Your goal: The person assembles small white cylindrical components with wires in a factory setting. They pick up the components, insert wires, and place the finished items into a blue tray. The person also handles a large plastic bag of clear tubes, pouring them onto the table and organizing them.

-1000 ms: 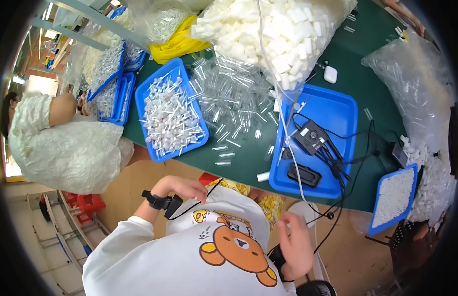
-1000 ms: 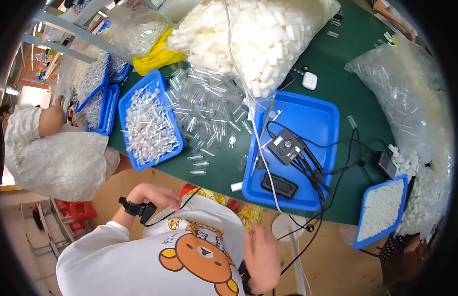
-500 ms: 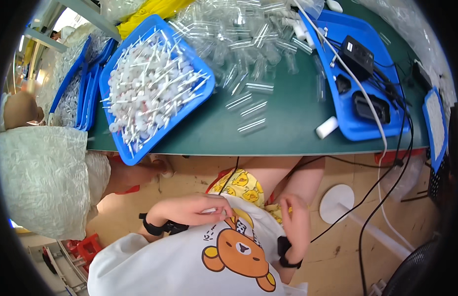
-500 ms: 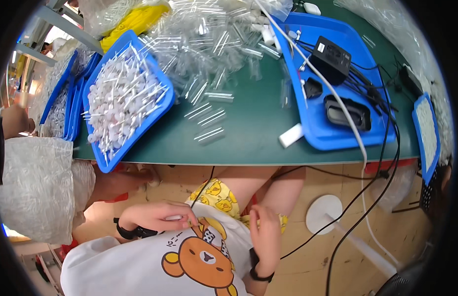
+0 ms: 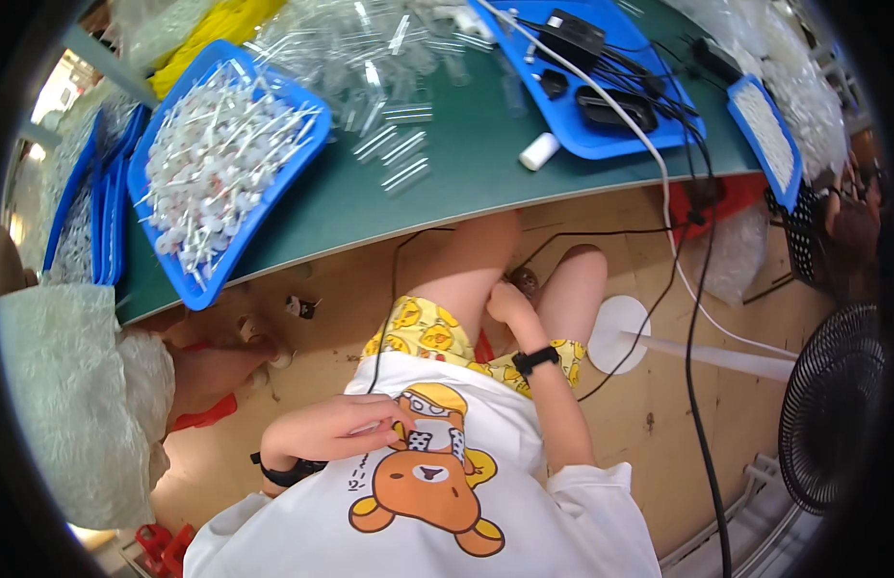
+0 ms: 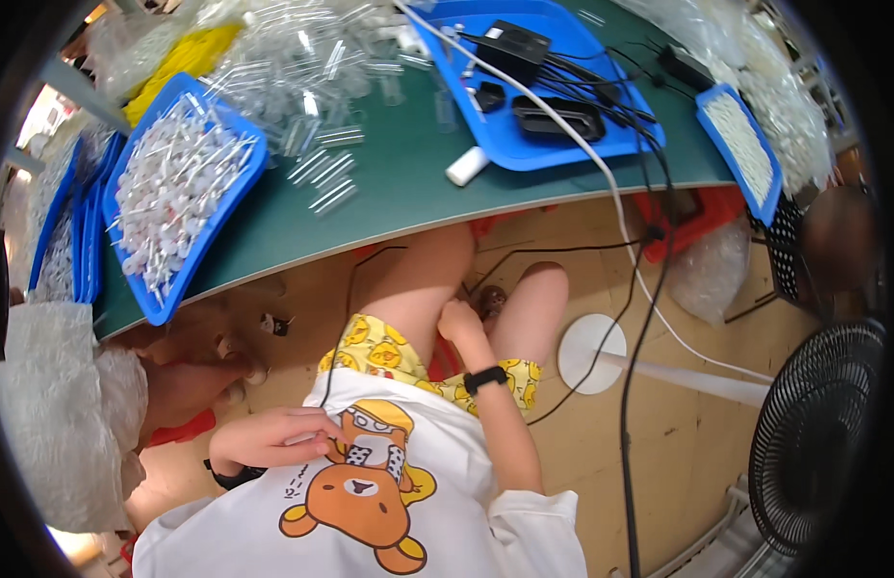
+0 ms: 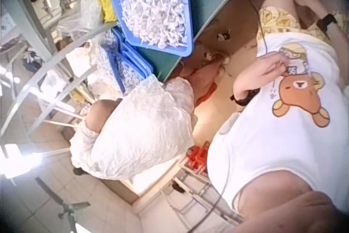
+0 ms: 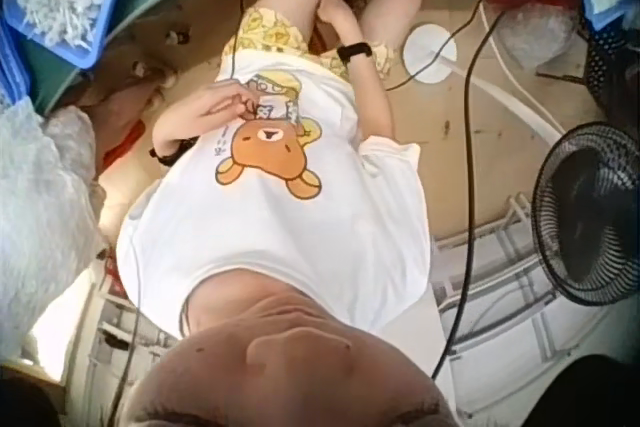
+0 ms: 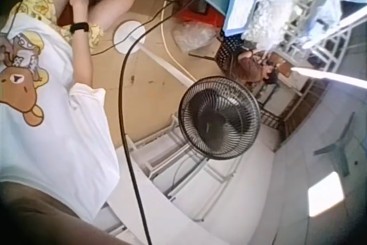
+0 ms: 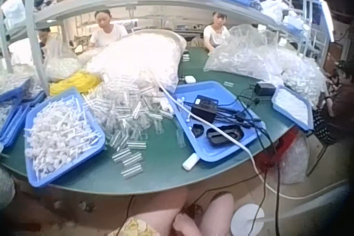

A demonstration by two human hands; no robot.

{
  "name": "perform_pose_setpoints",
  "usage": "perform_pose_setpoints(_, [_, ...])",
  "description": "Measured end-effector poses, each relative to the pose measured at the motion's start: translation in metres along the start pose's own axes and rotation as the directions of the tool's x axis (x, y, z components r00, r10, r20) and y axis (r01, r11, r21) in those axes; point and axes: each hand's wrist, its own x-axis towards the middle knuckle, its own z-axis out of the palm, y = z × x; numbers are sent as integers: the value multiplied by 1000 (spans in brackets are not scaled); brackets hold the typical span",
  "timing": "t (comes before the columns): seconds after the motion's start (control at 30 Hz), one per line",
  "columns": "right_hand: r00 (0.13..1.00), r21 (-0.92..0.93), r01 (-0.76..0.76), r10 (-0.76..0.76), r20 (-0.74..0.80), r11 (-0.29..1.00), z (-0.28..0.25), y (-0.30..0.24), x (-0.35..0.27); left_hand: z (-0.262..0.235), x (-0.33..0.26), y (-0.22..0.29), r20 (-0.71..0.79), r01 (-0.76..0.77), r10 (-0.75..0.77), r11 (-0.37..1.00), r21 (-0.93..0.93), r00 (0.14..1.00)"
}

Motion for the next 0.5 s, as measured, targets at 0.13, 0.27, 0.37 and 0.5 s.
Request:
perform_pose_setpoints(0.13, [989,139,17,-37,140,990,9,8,44,-2,5,12,-36,54,-53,998,11,998])
perform_pose_setpoints(0.27, [983,445,168,-181,-14,880,57,51,102,-4,10,12,-41,83,-79,993,88,996])
perform_pose_setpoints(0.37, [995,550,47,-86,44,834,70,46,115,0,8,7,-86,101,-94,992,77,992])
perform_pose_setpoints(0.5, [962,174,269,-257,-87,947,35,13,107,11,-2,7,-154,146,-137,988,45,978])
